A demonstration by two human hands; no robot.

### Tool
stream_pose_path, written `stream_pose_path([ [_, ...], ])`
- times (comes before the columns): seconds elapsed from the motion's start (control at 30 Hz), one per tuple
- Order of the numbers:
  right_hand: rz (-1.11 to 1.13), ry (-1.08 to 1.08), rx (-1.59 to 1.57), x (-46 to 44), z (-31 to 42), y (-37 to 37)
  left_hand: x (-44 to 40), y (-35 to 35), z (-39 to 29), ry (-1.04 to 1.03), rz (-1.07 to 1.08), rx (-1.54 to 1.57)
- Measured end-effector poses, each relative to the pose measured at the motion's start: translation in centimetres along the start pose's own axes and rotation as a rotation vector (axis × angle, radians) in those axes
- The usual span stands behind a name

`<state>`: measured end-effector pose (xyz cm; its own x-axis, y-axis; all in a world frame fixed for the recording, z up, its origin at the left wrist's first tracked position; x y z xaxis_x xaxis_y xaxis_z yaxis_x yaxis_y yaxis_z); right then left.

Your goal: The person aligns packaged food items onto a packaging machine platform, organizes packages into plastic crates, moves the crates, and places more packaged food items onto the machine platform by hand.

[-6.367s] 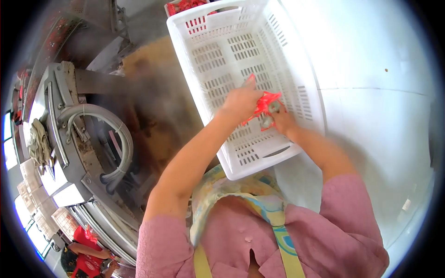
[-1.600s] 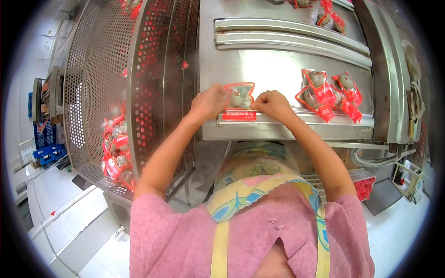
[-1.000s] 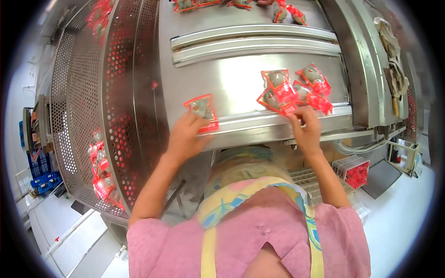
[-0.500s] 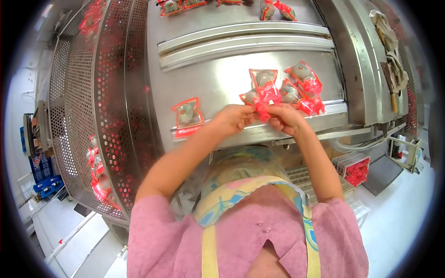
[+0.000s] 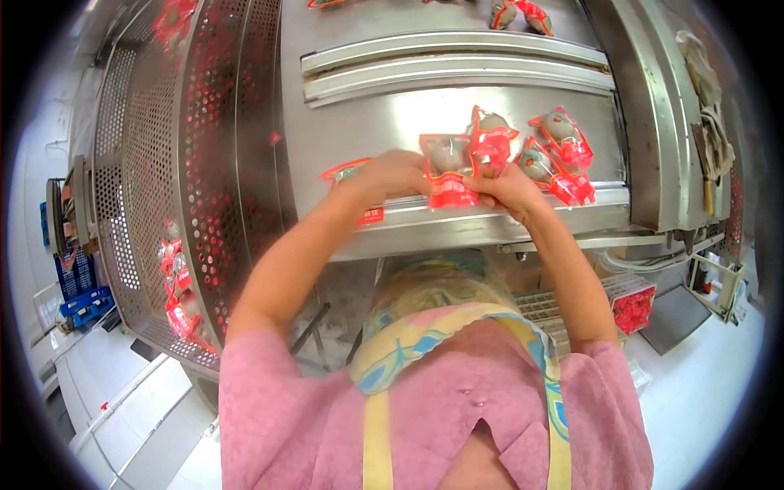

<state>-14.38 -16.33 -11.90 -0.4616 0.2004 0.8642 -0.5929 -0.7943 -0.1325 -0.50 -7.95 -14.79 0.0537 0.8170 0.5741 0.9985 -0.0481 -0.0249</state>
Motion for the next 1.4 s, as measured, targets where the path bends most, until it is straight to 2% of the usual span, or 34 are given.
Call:
stream_pose_path([
  [0.03,-0.090,0.102,0.147,-0.5,0.8,0.1,0.9,1.6,-2.1,-0.105,-0.055,-0.300],
  [0.1,-0.272,0.308,0.439,-0.9,2.6,-0.5,3.2,2.6,-5.2,-0.184,-0.139,-0.599],
  [0.17,-0.417,0.261,0.633,-1.1,3.4,-1.2,4.1,3.1,-6.3,-0.261,-0.264,-0.973],
  [0.27,-0.497,0.186,0.730,-1.8,3.6,-1.8,3.5,3.6,-4.4,-0.197,-0.288,-1.047],
  [0.37,-0.448,0.164,0.714,-1.8,3.6,-2.1,3.5,3.2,-4.0,-0.171,-0.242,-1.093],
  [0.57,-0.262,0.149,0.788,-3.6,2.2,-2.6,4.1,2.9,-4.9,-0.266,-0.164,-1.082],
  [0.67,-0.191,0.154,0.751,-3.3,2.3,-2.7,4.6,3.6,-4.5,-0.205,-0.230,-0.960],
  [0.77,-0.175,0.024,0.441,-3.9,1.2,-1.2,5.0,4.8,-4.3,-0.174,-0.391,-0.865],
  [0.8,-0.172,0.013,0.458,-4.2,0.9,-1.2,4.9,4.7,-4.2,-0.160,-0.379,-0.900],
  [0.9,-0.303,0.125,0.712,-3.3,1.7,-2.3,4.8,4.2,-4.3,-0.128,-0.340,-0.979],
  [0.93,-0.378,0.096,0.759,-2.5,1.9,-2.4,4.9,4.0,-4.4,-0.117,-0.321,-0.988],
  [1.07,-0.482,0.141,0.811,-0.4,2.4,-3.0,5.3,2.8,-3.9,-0.105,-0.214,-1.093],
  [1.17,-0.522,0.284,0.862,1.5,3.5,-3.4,8.6,0.9,-6.9,-0.473,-0.460,-1.215],
  [1.23,-0.559,0.406,0.742,2.8,3.3,-2.4,10.2,-0.7,-8.8,-0.711,-0.426,-1.031],
  [1.3,-0.623,0.496,0.666,3.8,2.7,-0.7,10.4,-2.0,-8.4,-0.796,-0.312,-0.958],
  [1.37,-0.714,0.555,0.631,4.9,2.4,1.1,8.8,-3.3,-5.0,-0.732,-0.121,-1.008],
  [1.4,-0.779,0.538,0.604,5.4,2.4,2.1,8.5,-3.2,-5.1,-0.716,-0.093,-1.015],
])
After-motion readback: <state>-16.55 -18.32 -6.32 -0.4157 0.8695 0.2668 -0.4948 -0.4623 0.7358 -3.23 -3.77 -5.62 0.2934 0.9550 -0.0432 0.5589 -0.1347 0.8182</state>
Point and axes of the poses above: each hand's wrist, its own x-axis away from the middle knuckle, its own y-axis out of the back of the hand, z = x × y, the point moved 10 cm from there along -x, towards the middle knuckle, and after that the axes turned 15 degrees about -y, right-handed, at the moved point
